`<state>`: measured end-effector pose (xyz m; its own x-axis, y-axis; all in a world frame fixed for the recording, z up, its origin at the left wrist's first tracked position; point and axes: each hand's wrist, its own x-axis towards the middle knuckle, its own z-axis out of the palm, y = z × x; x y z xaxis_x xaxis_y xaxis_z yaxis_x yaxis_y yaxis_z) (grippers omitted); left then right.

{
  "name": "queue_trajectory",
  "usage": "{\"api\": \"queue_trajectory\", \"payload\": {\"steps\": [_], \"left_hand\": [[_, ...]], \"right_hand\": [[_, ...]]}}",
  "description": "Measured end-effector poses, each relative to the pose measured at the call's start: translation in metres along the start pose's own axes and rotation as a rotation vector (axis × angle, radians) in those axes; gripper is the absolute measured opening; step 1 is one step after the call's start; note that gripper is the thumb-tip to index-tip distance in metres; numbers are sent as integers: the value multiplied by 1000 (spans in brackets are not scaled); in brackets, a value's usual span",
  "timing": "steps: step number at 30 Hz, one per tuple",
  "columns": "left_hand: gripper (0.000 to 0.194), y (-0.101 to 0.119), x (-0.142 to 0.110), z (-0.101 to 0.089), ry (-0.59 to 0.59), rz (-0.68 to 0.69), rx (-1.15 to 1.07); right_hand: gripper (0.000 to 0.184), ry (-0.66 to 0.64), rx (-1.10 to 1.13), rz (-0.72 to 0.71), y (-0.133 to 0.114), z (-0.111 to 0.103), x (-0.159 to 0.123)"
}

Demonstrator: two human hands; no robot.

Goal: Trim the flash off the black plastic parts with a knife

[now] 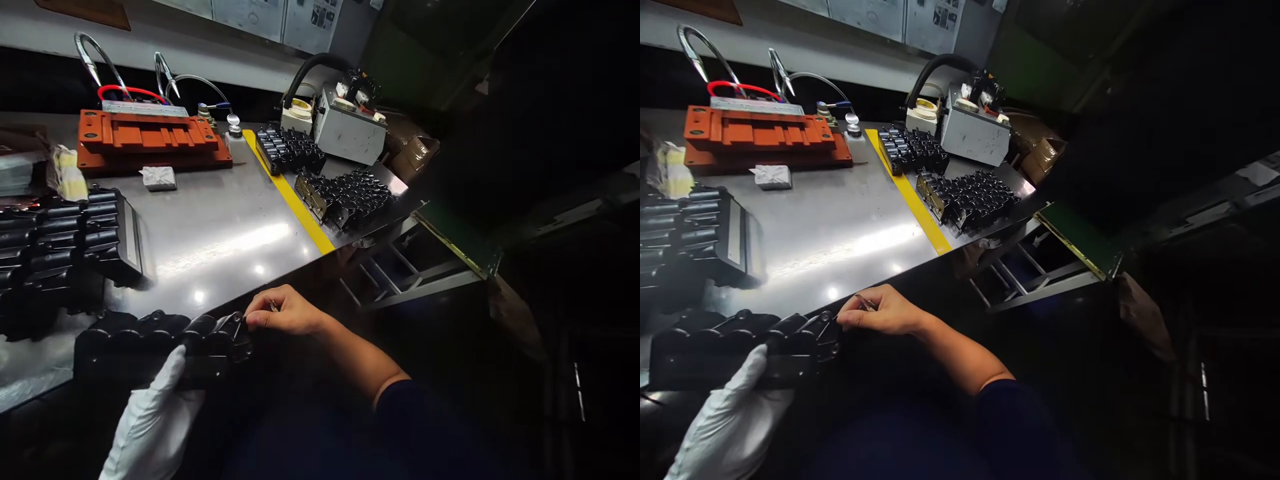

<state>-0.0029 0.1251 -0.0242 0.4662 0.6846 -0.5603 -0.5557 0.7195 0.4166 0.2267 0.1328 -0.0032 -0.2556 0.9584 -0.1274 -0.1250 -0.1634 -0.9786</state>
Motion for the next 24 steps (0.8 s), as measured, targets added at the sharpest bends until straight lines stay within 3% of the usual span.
{"api": "queue_trajectory", "payload": {"steps": [3,7,10,12,14,17,20,24], "left_hand": [[35,-4,-2,22,139,73,-139],[49,-9,-1,47,196,5,-322],[43,-9,-1,42,145,42,-322],[24,-7,-5,31,65,88,-231],[28,-6,-10,20,2,119,-111],[51,-5,-15,14,-22,143,35],[55,-6,-16,18,-46,126,128],[57,-11,-15,26,-54,129,110]], "right_hand": [[44,-2,-78,-30,-1,-5,-2],[39,50,-275,-186,3,-4,-9],[37,124,-666,-346,5,-13,-13],[37,156,-958,-310,2,-22,-15],[36,139,-1125,-251,-4,-27,-17],[40,-42,-1057,-435,-17,-21,-22],[48,-216,-967,-703,-25,-5,-21],[60,-213,-995,-849,-19,4,-11]]}}
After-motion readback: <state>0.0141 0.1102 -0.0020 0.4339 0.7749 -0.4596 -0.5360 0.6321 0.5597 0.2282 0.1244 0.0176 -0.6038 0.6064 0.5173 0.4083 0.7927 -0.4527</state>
